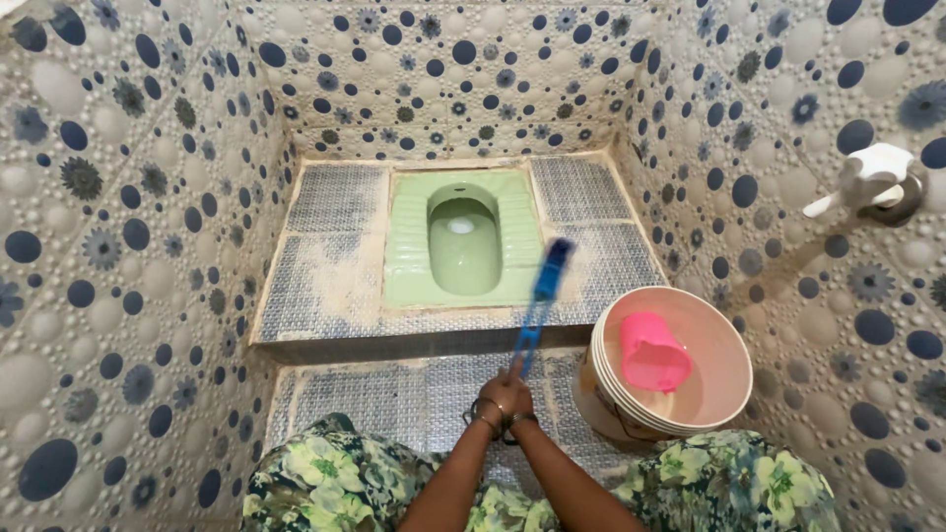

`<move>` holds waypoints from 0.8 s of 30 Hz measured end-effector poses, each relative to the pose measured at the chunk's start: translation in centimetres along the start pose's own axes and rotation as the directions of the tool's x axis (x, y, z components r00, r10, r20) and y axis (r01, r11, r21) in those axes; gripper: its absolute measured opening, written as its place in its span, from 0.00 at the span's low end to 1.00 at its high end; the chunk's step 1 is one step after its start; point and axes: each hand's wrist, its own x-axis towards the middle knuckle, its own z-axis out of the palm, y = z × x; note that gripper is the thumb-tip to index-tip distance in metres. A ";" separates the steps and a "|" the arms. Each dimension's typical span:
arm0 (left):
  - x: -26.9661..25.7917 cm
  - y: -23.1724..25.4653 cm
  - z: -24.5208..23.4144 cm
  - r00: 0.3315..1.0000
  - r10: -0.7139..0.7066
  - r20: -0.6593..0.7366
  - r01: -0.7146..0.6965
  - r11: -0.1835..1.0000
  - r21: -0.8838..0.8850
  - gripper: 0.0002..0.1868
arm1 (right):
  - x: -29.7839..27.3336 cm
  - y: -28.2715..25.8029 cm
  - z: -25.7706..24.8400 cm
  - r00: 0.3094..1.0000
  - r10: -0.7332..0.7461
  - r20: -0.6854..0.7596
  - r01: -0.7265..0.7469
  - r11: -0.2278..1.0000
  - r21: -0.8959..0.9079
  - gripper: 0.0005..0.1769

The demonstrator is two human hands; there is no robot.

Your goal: The person scrubs a green squat toilet with a blue long-handled brush, repeatedly cleaning the bowl and surrounding tiled area. A pink bucket with a pink scoop is placed nearby.

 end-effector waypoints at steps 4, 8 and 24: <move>-1.0 -0.9 0.1 0.863 -0.418 -0.285 0.285 0.868 -0.407 0.37 | 0.9 -0.6 0.6 0.945 -0.220 0.243 0.218 0.975 0.035 0.47; -0.6 -0.9 -0.5 0.793 -0.474 -0.382 0.353 0.870 -0.345 0.38 | 2.0 -1.1 0.6 0.890 -0.258 0.376 0.272 0.962 0.016 0.47; -0.4 6.5 -0.4 0.983 0.131 0.130 -0.161 0.953 0.257 0.31 | 0.8 1.0 -3.4 0.993 0.089 0.081 -0.083 0.994 -0.071 0.47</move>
